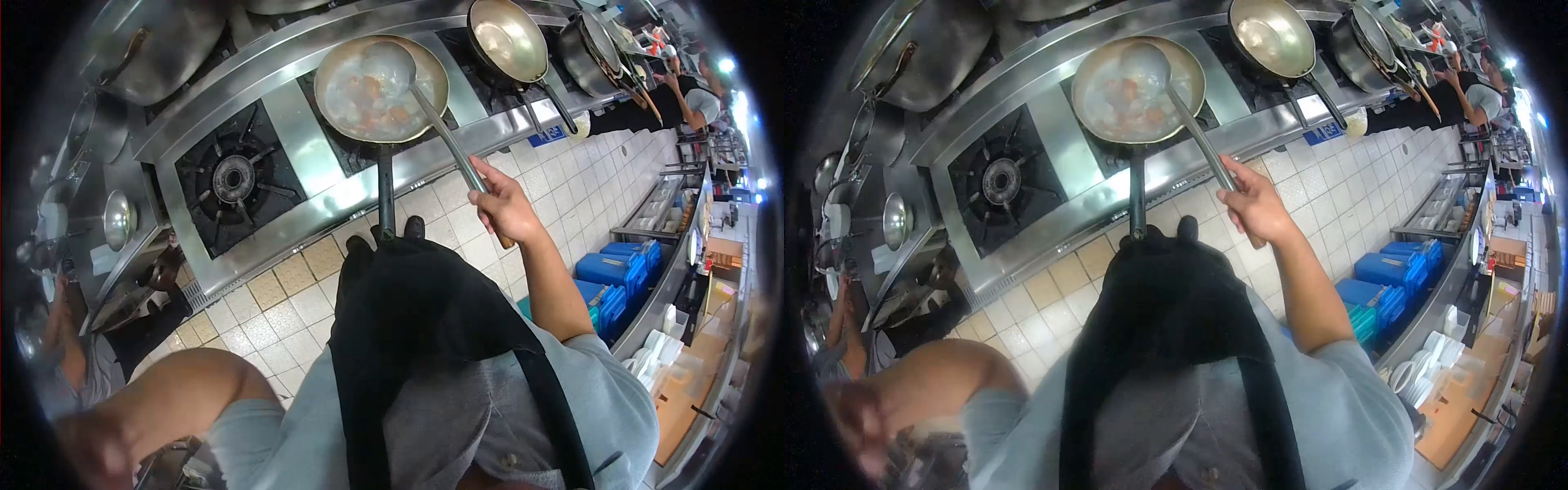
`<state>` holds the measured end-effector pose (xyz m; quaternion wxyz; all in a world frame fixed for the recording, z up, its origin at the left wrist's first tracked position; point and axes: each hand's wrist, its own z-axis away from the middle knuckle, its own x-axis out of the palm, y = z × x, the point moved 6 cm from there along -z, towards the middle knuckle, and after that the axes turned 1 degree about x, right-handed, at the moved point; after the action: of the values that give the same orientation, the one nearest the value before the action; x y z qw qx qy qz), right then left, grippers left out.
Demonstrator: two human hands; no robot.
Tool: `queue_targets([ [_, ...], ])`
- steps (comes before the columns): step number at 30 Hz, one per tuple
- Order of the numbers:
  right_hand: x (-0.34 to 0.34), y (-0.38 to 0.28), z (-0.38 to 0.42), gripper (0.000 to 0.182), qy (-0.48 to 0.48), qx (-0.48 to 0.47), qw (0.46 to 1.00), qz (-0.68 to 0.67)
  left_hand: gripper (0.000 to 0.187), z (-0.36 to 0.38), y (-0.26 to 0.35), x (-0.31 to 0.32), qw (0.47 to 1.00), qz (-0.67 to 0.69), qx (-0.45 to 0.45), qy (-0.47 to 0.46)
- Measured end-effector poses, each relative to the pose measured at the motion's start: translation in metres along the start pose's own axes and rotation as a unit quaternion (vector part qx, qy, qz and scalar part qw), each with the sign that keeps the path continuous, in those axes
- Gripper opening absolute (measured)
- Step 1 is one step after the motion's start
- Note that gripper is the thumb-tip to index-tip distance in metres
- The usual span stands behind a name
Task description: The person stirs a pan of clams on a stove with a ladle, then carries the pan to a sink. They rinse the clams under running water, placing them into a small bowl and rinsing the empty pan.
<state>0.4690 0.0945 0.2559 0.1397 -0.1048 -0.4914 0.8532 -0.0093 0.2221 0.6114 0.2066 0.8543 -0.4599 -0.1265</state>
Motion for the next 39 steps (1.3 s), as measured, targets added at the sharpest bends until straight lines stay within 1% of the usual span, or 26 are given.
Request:
queue_targets([
  [3,-0.014,0.01,0.005,0.058,0.077,-0.016,0.988,0.133,0.045,0.085,-0.078,-0.034,0.983,0.065,-0.066,0.157],
  [4,-0.013,0.011,0.005,0.058,0.078,-0.019,0.988,0.129,0.03,0.097,-0.11,-0.019,0.937,0.087,-0.116,0.318],
  [5,-0.015,0.009,0.006,0.059,0.109,-0.033,0.975,0.192,0.026,0.124,-0.129,-0.019,0.93,0.082,-0.137,0.33],
  [6,-0.017,0.006,0.006,0.06,0.14,-0.047,0.956,0.254,0.024,0.157,-0.149,-0.019,0.917,0.103,-0.179,0.341],
  [7,-0.016,0.009,0.003,0.06,0.141,-0.049,0.956,0.253,0.023,0.189,-0.162,-0.015,0.873,0.028,-0.236,0.425],
  [8,-0.015,0.011,-0.001,0.06,0.146,-0.069,0.953,0.258,0.027,0.215,-0.175,-0.009,0.819,-0.07,-0.29,0.49],
  [9,-0.015,0.01,-0.004,0.06,0.151,-0.089,0.949,0.263,0.03,0.241,-0.188,-0.002,0.781,-0.089,-0.35,0.508],
  [10,-0.013,0.009,-0.006,0.06,0.15,-0.092,0.949,0.263,0.031,0.246,-0.202,0.016,0.73,-0.081,-0.413,0.539],
  [12,-0.005,0.019,-0.014,0.064,0.085,-0.02,0.993,0.083,0.03,0.267,-0.22,0.035,0.706,-0.072,-0.492,0.504],
  [13,0.0,0.02,-0.019,0.064,0.043,-0.022,0.999,-0.001,0.03,0.272,-0.228,0.044,0.695,-0.07,-0.523,0.488],
  [14,0.001,0.016,-0.021,0.064,0.041,-0.025,0.999,-0.001,0.03,0.277,-0.231,0.048,0.697,-0.071,-0.52,0.489],
  [15,0.005,0.014,-0.022,0.061,0.017,0.002,0.994,-0.104,0.029,0.282,-0.236,0.052,0.691,-0.08,-0.55,0.462],
  [16,0.01,0.013,-0.021,0.059,-0.009,0.031,0.978,-0.206,0.029,0.285,-0.239,0.056,0.683,-0.09,-0.58,0.435],
  [17,0.011,0.009,-0.02,0.059,-0.011,0.029,0.978,-0.206,0.029,0.286,-0.241,0.058,0.685,-0.091,-0.578,0.435],
  [19,0.018,0.001,-0.017,0.054,-0.053,0.029,0.953,-0.297,0.028,0.292,-0.246,0.066,0.649,-0.081,-0.637,0.407],
  [20,0.019,0.0,-0.016,0.054,-0.055,0.028,0.953,-0.296,0.028,0.294,-0.246,0.068,0.65,-0.082,-0.636,0.408],
  [22,0.019,0.001,-0.013,0.051,-0.07,0.036,0.932,-0.353,0.027,0.293,-0.25,0.075,0.666,-0.073,-0.647,0.364],
  [25,0.021,-0.005,-0.006,0.054,-0.085,0.039,0.917,-0.387,0.026,0.292,-0.251,0.077,0.669,-0.069,-0.638,0.376],
  [26,0.023,-0.007,-0.003,0.054,-0.085,0.038,0.917,-0.388,0.026,0.292,-0.251,0.077,0.67,-0.065,-0.634,0.381],
  [28,0.02,-0.009,0.002,0.06,-0.012,0.015,0.977,-0.212,0.025,0.292,-0.253,0.074,0.675,-0.078,-0.628,0.378],
  [29,0.019,-0.007,0.004,0.06,-0.012,0.014,0.977,-0.213,0.024,0.291,-0.253,0.073,0.68,-0.091,-0.622,0.377],
  [31,0.013,-0.008,0.007,0.064,0.005,-0.011,0.995,-0.098,0.024,0.288,-0.252,0.071,0.681,-0.094,-0.619,0.38],
  [35,0.004,-0.007,0.013,0.065,0.024,-0.018,0.998,-0.045,0.022,0.287,-0.252,0.07,0.688,-0.101,-0.609,0.381],
  [37,-0.002,-0.003,0.01,0.064,0.079,-0.035,0.994,0.062,0.023,0.291,-0.256,0.07,0.685,-0.097,-0.613,0.381],
  [38,-0.004,0.002,0.007,0.064,0.079,-0.035,0.994,0.062,0.023,0.292,-0.256,0.07,0.681,-0.094,-0.617,0.383],
  [39,-0.007,0.003,0.003,0.064,0.101,-0.062,0.986,0.117,0.023,0.29,-0.256,0.07,0.682,-0.095,-0.616,0.382],
])
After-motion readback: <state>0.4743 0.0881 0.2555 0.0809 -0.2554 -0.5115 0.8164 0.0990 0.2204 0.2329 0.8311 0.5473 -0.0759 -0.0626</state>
